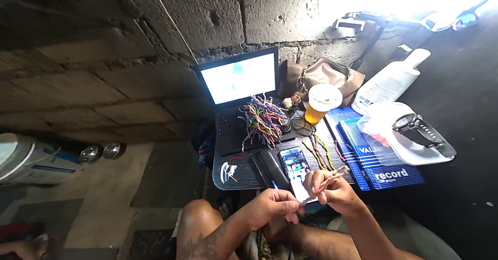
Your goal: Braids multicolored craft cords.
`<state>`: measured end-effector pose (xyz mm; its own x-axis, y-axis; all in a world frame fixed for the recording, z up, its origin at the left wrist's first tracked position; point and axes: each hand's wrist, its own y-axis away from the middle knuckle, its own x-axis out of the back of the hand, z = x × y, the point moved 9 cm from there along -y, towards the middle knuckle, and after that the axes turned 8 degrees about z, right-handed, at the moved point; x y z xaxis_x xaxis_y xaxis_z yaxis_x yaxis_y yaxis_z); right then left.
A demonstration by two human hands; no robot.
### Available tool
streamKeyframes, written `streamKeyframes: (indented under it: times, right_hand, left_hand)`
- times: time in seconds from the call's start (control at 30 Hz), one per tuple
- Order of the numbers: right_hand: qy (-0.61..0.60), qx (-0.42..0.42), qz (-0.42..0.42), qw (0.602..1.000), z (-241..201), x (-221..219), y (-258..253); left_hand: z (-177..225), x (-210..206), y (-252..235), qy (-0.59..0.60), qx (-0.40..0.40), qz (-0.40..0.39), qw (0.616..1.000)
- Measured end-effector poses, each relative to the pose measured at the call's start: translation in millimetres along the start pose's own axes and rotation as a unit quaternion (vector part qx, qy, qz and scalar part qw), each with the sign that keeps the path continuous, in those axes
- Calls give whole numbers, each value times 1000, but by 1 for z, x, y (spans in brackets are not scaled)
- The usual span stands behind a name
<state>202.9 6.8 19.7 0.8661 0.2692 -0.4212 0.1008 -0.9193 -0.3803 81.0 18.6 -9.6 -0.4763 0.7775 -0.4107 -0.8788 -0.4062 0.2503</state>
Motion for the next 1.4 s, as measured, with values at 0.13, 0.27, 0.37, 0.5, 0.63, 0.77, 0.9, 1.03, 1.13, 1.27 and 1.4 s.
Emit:
streamKeyframes:
  times: [0.13, 0.27, 0.37, 0.5, 0.63, 0.77, 0.9, 1.03, 1.13, 1.27, 1.4]
  right_hand:
    - [-16, -1, -17, 1000, 1, -3, 1]
    - [31, 9, 48, 998, -3, 1, 1]
    - [119, 25, 166, 979, -9, 11, 2]
    - [289, 44, 310, 904, -15, 22, 8]
    - [244, 2, 275, 930, -6, 25, 5]
    - [114, -25, 158, 981, -2, 15, 0]
    - [63, 1, 72, 995, -4, 7, 0]
    - [37, 21, 42, 998, -5, 5, 1]
    - [67, 38, 105, 992, -9, 8, 1]
    - [188, 49, 231, 953, -16, 20, 3]
    - [351, 30, 319, 880, -13, 31, 6]
  left_hand:
    - [-11, -16, 1, -8, 26, -63, 998]
    - [-14, -17, -1, 14, 6, -61, 998]
    - [4, -4, -1, -84, -95, 27, 992]
    - [39, 4, 11, -419, -271, 205, 842]
    - [21, 17, 1, -272, -124, 162, 940]
    - [8, 15, -2, -78, -44, 81, 993]
    - [-2, 3, 0, 31, 3, -13, 999]
    - [-14, -16, 3, 61, 31, -101, 993]
    - [-16, -18, 2, 74, 23, -93, 993]
    - [16, 6, 4, -193, -110, 89, 971]
    - [41, 12, 12, -461, -206, 229, 832]
